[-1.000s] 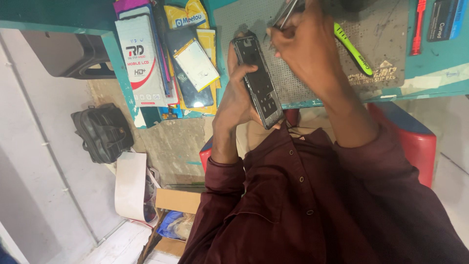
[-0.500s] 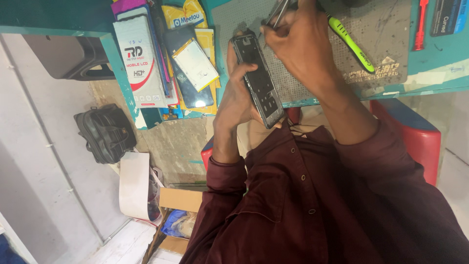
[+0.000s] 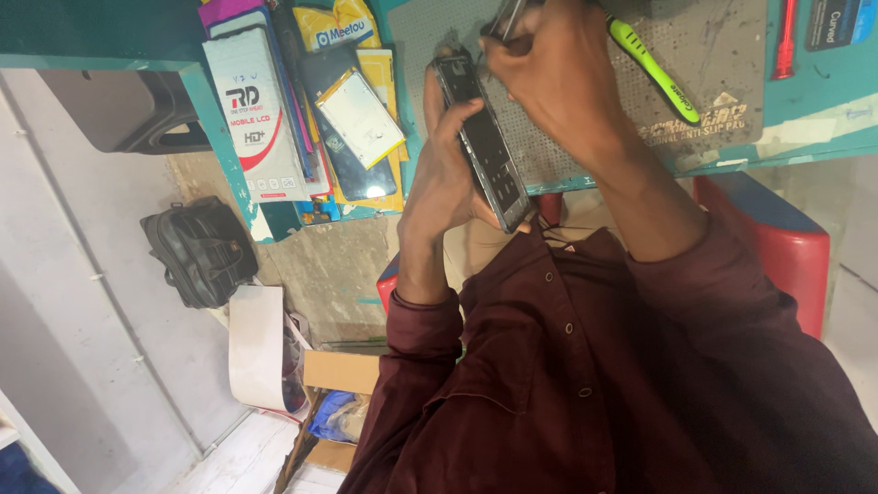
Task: The person holds a disassembled smartphone frame and uses a metal tool to scrape adhesive residue from the interior. They then apply liquid from a bottle onto the frame and continue scraping. The person repeats this process multiple times on different areas of the frame.
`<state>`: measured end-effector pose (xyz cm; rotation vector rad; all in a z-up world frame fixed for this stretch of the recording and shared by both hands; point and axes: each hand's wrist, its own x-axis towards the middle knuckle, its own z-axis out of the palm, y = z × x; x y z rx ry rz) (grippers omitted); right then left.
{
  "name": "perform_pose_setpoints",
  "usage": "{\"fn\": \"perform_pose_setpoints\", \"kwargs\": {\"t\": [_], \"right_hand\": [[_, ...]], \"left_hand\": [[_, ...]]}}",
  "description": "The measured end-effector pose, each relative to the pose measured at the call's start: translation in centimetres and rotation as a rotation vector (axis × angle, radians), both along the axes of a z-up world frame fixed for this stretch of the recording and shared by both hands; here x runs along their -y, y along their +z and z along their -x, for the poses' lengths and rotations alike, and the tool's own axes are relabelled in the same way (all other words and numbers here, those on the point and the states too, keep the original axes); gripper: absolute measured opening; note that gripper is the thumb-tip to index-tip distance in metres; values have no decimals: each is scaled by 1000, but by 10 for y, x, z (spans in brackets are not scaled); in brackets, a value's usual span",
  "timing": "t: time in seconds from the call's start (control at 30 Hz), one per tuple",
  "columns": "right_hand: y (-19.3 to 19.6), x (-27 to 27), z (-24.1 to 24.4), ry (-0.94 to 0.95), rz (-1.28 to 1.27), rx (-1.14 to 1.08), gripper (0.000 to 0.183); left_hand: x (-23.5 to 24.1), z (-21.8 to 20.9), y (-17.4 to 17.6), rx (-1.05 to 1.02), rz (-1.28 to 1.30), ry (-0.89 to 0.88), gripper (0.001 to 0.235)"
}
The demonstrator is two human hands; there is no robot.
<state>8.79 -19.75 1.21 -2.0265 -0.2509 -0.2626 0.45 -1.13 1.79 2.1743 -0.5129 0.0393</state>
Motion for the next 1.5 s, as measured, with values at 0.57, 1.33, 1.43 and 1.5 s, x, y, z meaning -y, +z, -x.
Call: {"fn": "perform_pose_setpoints", "kwargs": {"t": [0.57, 1.33, 1.43, 1.5], "right_hand": [[25, 12, 19, 105, -241, -340, 41], [30, 7, 18, 106, -208, -221, 31], [35, 14, 33, 73, -403, -396, 41], [36, 13, 35, 65, -424, -364, 40]], "left_hand": [[5, 0, -3, -40, -87, 11, 123], [5, 1, -2, -50, -61, 15, 135], [4, 0, -2, -101, -12, 17, 140], [3, 2, -3, -86, -10, 12, 138]]}}
